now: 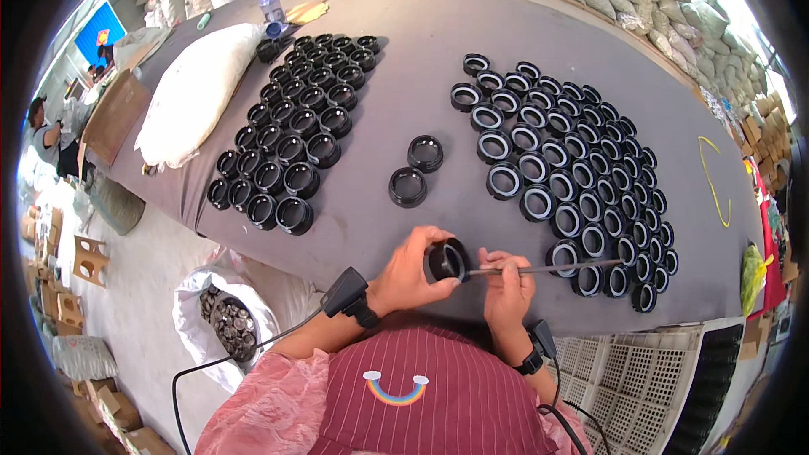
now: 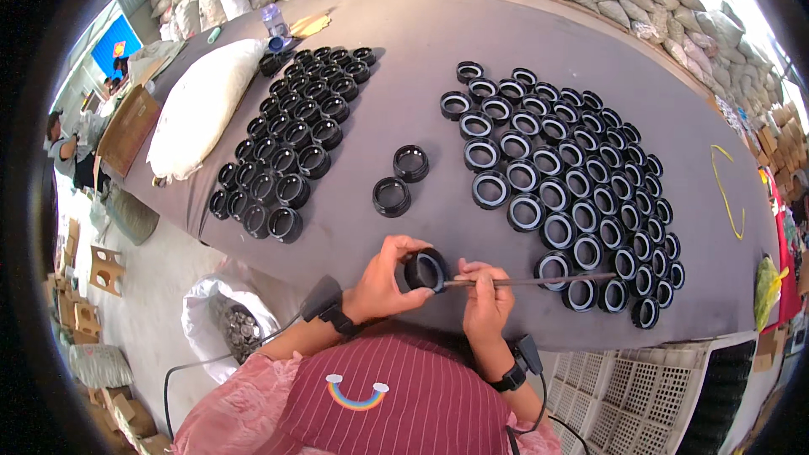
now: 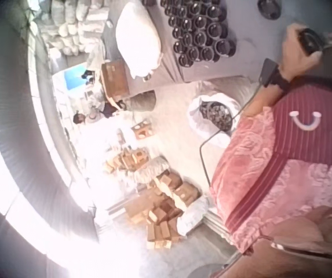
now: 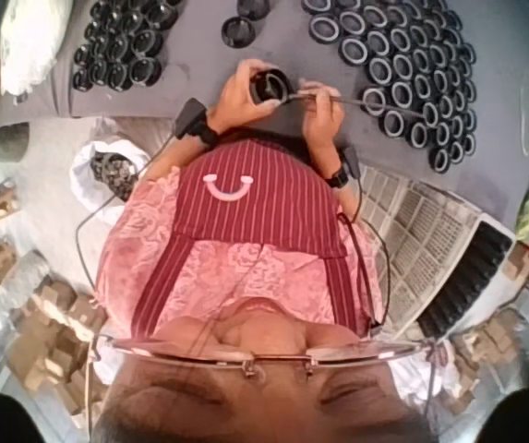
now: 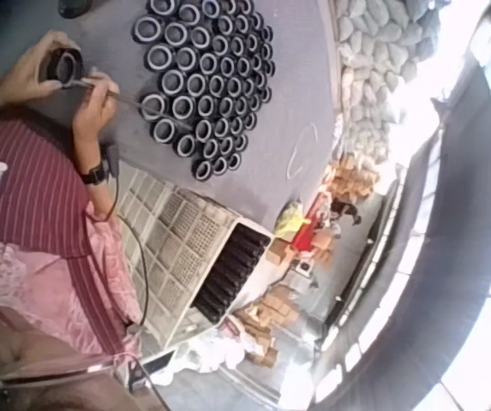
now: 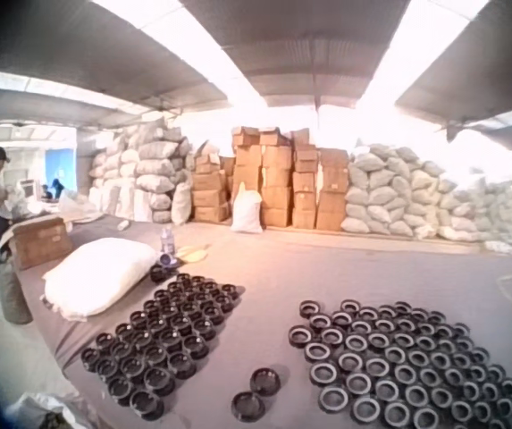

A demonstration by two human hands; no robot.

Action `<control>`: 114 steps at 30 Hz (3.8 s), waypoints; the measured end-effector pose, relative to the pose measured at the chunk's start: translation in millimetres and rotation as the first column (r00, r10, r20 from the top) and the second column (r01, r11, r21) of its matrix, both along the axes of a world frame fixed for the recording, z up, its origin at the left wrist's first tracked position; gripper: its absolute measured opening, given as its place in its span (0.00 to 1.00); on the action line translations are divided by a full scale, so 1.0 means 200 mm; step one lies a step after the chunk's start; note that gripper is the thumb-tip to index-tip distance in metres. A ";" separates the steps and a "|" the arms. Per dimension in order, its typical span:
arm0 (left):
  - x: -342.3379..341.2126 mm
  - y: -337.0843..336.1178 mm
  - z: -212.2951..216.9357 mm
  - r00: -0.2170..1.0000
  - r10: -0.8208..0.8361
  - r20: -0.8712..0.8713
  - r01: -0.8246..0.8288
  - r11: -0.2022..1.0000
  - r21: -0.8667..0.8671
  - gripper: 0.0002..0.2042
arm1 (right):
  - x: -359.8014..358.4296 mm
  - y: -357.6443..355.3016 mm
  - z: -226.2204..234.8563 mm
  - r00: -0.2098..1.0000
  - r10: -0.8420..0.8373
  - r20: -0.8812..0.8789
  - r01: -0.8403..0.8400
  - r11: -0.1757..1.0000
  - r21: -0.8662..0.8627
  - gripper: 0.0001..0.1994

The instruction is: The person is using a thin metal tool to scrape or clean the inner edges of black plastic ring products on a workshop table.

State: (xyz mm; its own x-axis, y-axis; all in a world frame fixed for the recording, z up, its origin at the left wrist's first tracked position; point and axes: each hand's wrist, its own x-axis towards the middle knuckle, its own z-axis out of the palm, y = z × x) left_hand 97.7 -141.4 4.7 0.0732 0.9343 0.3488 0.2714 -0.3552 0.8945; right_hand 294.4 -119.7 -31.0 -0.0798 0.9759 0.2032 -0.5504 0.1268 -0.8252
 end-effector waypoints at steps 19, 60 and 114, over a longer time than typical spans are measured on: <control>-0.05 0.75 0.08 0.425 0.398 -0.813 -0.125 0.916 0.382 0.37 | 0.18 -0.10 -0.06 0.882 -0.107 0.460 -0.014 0.968 0.251 0.06; -0.05 -0.09 -0.06 0.855 -0.168 -0.490 0.216 0.975 0.044 0.13 | 0.09 -0.07 0.20 0.606 -0.207 0.768 -0.287 0.843 0.454 0.03; 0.01 0.01 0.06 0.891 -0.019 -0.453 0.097 0.984 0.149 0.33 | 0.38 0.01 0.16 0.298 -0.367 0.881 0.246 0.921 0.301 0.05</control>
State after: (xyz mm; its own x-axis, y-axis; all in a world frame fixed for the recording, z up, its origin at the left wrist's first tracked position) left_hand 100.7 -139.0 16.2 0.3107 0.8563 0.4127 0.6037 -0.5131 0.6101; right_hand 369.7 -118.3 0.9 0.0293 0.9543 0.2973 0.6279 0.2138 -0.7483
